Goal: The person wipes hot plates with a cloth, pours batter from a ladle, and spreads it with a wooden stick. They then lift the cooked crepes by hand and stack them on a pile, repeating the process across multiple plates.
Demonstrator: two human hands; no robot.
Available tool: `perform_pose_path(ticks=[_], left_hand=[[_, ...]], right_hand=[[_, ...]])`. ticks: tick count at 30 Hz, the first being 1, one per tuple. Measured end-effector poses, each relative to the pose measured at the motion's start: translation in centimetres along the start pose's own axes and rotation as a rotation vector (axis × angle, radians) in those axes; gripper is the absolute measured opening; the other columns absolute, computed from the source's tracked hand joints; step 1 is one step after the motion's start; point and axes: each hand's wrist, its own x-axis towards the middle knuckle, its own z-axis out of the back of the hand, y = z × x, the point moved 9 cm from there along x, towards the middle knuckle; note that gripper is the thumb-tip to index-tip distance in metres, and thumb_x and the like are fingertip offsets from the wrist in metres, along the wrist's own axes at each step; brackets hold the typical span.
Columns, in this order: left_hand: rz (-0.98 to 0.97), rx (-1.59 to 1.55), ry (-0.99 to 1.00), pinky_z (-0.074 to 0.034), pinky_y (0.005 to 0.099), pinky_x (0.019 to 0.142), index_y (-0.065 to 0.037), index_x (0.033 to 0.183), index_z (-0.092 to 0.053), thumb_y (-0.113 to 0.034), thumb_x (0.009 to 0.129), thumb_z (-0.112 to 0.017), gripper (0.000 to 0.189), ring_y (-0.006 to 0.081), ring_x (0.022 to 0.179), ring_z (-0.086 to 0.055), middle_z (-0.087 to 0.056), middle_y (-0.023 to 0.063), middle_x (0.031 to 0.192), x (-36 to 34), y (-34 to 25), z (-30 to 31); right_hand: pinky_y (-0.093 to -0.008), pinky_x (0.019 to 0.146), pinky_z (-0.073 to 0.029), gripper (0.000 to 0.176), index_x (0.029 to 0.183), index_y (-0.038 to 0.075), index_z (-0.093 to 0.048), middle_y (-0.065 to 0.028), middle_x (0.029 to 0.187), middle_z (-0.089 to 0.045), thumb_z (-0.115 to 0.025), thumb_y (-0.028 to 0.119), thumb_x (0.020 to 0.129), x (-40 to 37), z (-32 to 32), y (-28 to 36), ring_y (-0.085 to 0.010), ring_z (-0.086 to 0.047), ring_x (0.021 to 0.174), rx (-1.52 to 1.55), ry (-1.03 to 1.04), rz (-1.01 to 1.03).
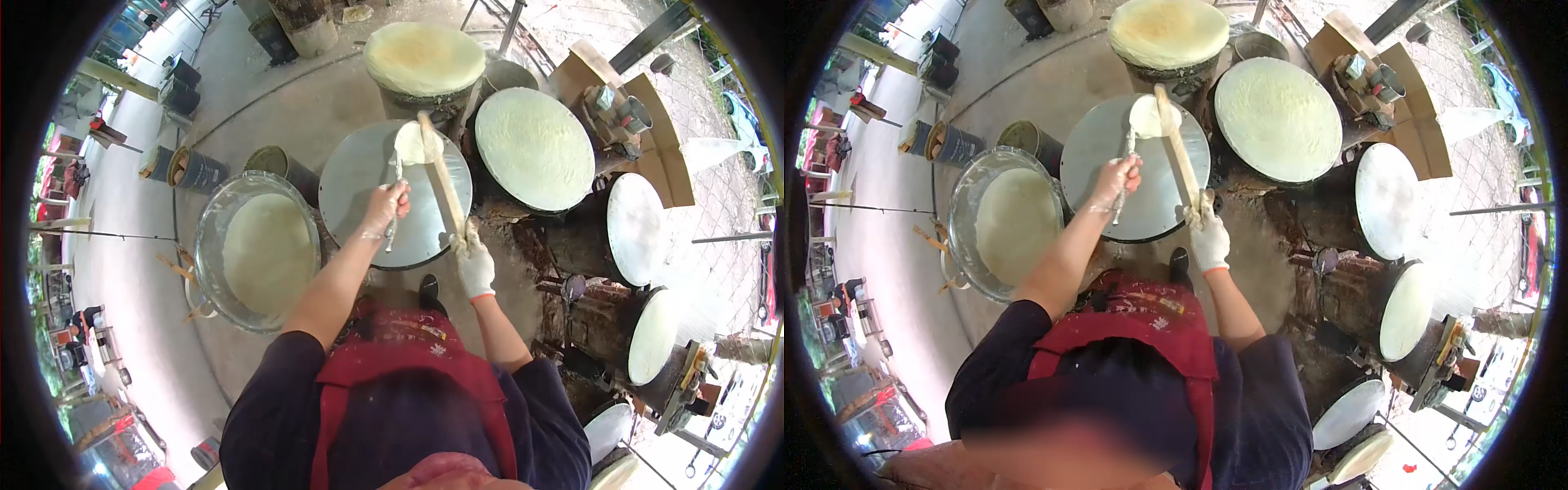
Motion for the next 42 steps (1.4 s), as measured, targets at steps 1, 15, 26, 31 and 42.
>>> perform_pose_path(ticks=[1, 15, 26, 31, 42], left_hand=[[-0.032, 0.105, -0.059, -0.034, 0.0257, 0.044, -0.001, 0.087, -0.052, -0.023, 0.095, -0.055, 0.023, 0.0084, 0.046, -0.043, -0.046, -0.0039, 0.062, 0.5, 1.0, 0.5], [-0.518, 0.649, -0.338, -0.041, 0.0257, 0.05, -0.001, 0.099, -0.054, -0.013, 0.096, -0.052, 0.013, 0.0091, 0.061, -0.052, -0.055, 0.0048, 0.075, -6.6, -8.1, 11.6], [-0.29, 0.361, -0.254, -0.032, 0.0229, 0.039, -0.005, 0.088, -0.051, -0.014, 0.098, -0.051, 0.013, 0.0048, 0.043, -0.042, -0.045, -0.0031, 0.059, -12.8, -7.7, 17.0], [-0.282, 0.394, -0.338, -0.031, 0.0219, 0.041, -0.003, 0.086, -0.05, -0.013, 0.098, -0.049, 0.016, 0.0053, 0.047, -0.041, -0.045, -0.0009, 0.06, -14.4, -9.0, 17.2], [-0.142, 0.224, -0.652, -0.031, 0.0188, 0.041, -0.004, 0.085, -0.051, -0.018, 0.099, -0.05, 0.02, 0.0016, 0.049, -0.037, -0.042, -0.0061, 0.062, -21.0, -2.3, 17.1]], right_hand=[[-0.0377, 0.077, -0.052, 0.058, 0.144, 0.014, -0.039, -0.0203, 0.102, -0.066, -0.058, 0.035, 0.093, 0.1, 0.0, 0.3, -0.0291, -0.066, 0.084, -0.153, 0.052, -0.056], [-0.0227, 0.068, -0.05, 0.048, 0.132, -0.002, -0.052, -0.0028, 0.099, -0.068, -0.065, 0.022, 0.092, 1.7, -2.0, 3.2, -0.0095, -0.062, 0.078, 0.311, 0.014, -0.104], [-0.0237, 0.078, -0.049, 0.048, 0.126, 0.0, -0.057, -0.0047, 0.1, -0.066, -0.067, 0.029, 0.089, 3.0, -5.0, 1.8, -0.0115, -0.06, 0.088, 0.615, 0.076, -0.097], [-0.0197, 0.08, -0.045, 0.05, 0.128, -0.009, -0.052, -0.0031, 0.105, -0.062, -0.069, 0.017, 0.089, 3.3, -5.6, 3.6, -0.0071, -0.055, 0.09, 0.744, 0.227, -0.202], [-0.0173, 0.072, -0.051, 0.042, 0.13, -0.008, -0.048, -0.0099, 0.103, -0.066, -0.06, 0.002, 0.091, 8.0, -2.7, 5.4, -0.0064, -0.061, 0.085, 0.622, 0.482, -0.143]])
